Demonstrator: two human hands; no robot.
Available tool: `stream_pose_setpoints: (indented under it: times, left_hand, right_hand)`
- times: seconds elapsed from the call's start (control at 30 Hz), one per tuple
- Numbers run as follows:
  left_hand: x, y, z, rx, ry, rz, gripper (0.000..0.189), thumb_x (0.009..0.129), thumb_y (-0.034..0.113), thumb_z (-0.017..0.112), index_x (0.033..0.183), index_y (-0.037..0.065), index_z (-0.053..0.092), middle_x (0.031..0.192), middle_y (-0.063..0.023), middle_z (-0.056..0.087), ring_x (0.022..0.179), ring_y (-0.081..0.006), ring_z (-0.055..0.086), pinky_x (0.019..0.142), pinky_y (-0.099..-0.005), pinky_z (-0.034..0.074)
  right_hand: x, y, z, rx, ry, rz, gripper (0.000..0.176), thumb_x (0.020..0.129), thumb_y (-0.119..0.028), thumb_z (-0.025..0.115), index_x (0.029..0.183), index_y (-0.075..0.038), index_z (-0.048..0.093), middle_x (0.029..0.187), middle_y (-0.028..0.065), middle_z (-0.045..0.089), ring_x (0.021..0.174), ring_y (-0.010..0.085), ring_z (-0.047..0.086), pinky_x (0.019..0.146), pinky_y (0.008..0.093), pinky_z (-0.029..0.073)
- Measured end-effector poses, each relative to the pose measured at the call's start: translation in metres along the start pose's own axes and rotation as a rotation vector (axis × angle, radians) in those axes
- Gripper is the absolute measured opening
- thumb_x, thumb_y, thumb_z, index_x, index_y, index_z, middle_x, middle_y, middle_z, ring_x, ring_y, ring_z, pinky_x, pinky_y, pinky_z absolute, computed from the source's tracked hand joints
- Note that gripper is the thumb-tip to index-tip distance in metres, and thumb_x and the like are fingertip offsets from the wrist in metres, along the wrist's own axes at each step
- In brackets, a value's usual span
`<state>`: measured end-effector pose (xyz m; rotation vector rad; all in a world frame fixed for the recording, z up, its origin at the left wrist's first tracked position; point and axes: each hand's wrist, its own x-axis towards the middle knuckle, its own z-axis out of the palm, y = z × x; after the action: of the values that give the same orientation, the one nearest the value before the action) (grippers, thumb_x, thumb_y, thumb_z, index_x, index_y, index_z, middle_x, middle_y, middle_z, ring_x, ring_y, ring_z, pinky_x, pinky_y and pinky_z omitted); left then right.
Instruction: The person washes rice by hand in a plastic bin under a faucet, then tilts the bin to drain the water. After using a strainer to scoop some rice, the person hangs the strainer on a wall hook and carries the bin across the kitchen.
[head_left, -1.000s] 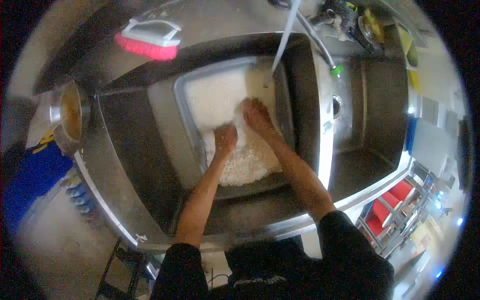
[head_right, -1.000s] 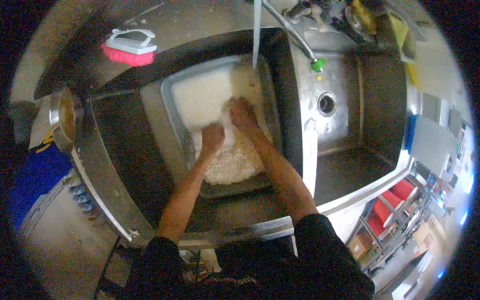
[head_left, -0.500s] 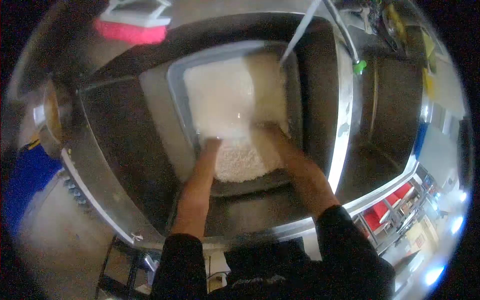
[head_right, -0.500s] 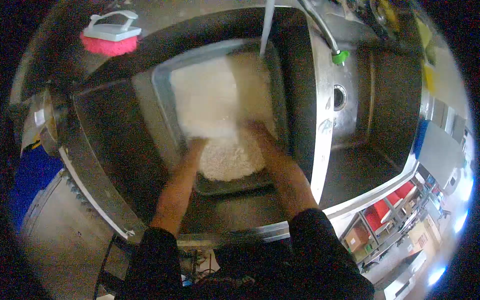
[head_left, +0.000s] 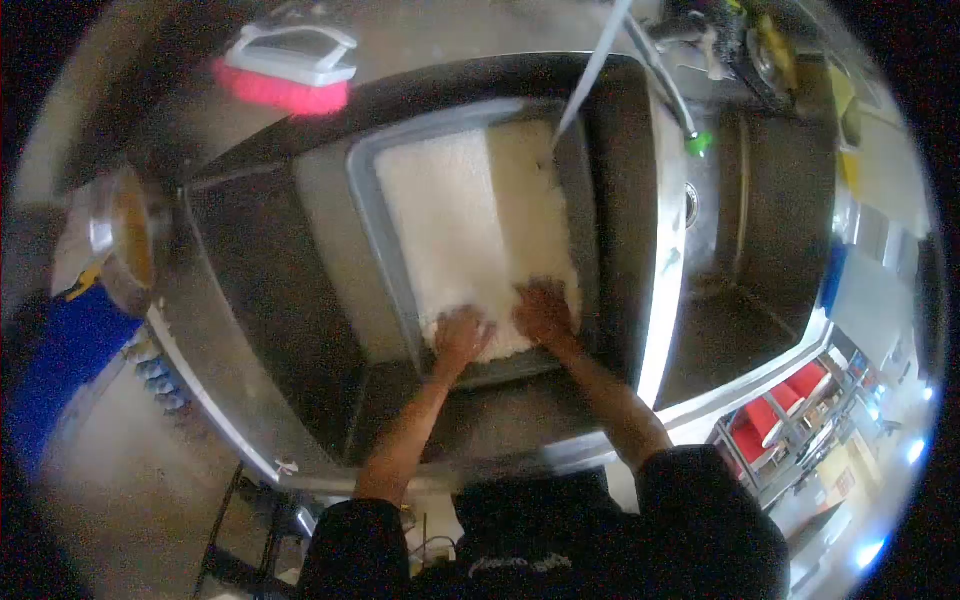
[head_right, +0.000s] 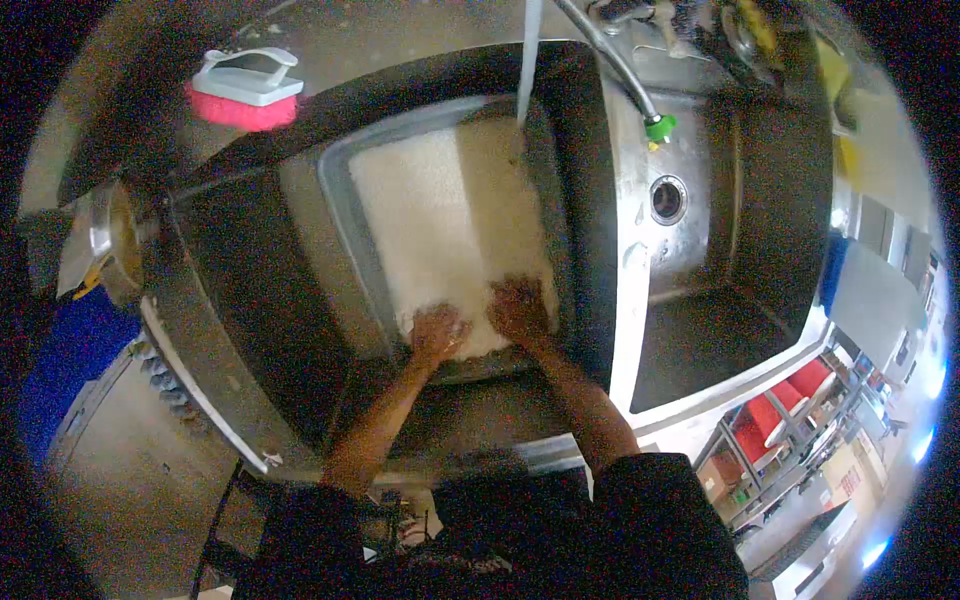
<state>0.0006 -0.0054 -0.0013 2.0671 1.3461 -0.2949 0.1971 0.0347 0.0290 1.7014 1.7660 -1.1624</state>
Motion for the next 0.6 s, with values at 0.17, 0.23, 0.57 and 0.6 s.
stream_pose_setpoints:
  times: [0.17,0.23,0.57,0.6]
  left_hand:
    - [0.082,-0.067,0.05,-0.019,-0.15,0.037,0.045,0.091,0.039,0.045,0.124,0.009,0.05,0.129,-0.0182,0.046,0.121,-0.0372,0.041,0.099,-0.0542,0.03]
    - [0.127,-0.079,0.031,0.006,-0.109,-0.006,0.043,0.09,0.037,0.046,0.121,0.009,0.052,0.126,-0.0183,0.049,0.118,-0.0353,0.044,0.097,-0.0514,0.034]
    - [0.041,0.018,-0.056,0.151,0.329,0.03,0.043,0.092,0.033,0.044,0.129,0.012,0.05,0.131,-0.0172,0.049,0.123,-0.0319,0.045,0.104,-0.0497,0.032]
    - [0.02,0.025,-0.051,0.152,0.329,0.028,0.043,0.092,0.033,0.044,0.129,0.012,0.05,0.131,-0.0172,0.049,0.123,-0.0319,0.045,0.104,-0.0497,0.032]
  right_hand:
    - [0.094,0.039,0.05,0.03,0.061,-0.146,0.056,0.084,-0.031,0.057,0.133,-0.008,0.042,0.137,0.0209,0.037,0.13,0.0377,0.031,0.109,0.0534,0.016]
    - [0.138,0.045,0.048,0.097,0.151,-0.177,0.056,0.084,-0.031,0.058,0.132,-0.006,0.042,0.137,0.0212,0.038,0.129,0.0378,0.031,0.109,0.0526,0.017]
    - [0.032,0.018,-0.001,0.132,0.746,-0.308,0.054,0.082,-0.027,0.058,0.13,-0.004,0.044,0.128,0.0199,0.046,0.117,0.0375,0.043,0.105,0.0489,0.027]
    - [0.002,0.009,-0.015,-0.002,0.74,-0.269,0.053,0.081,-0.025,0.058,0.129,-0.005,0.045,0.124,0.0186,0.049,0.112,0.0368,0.047,0.103,0.0482,0.031]
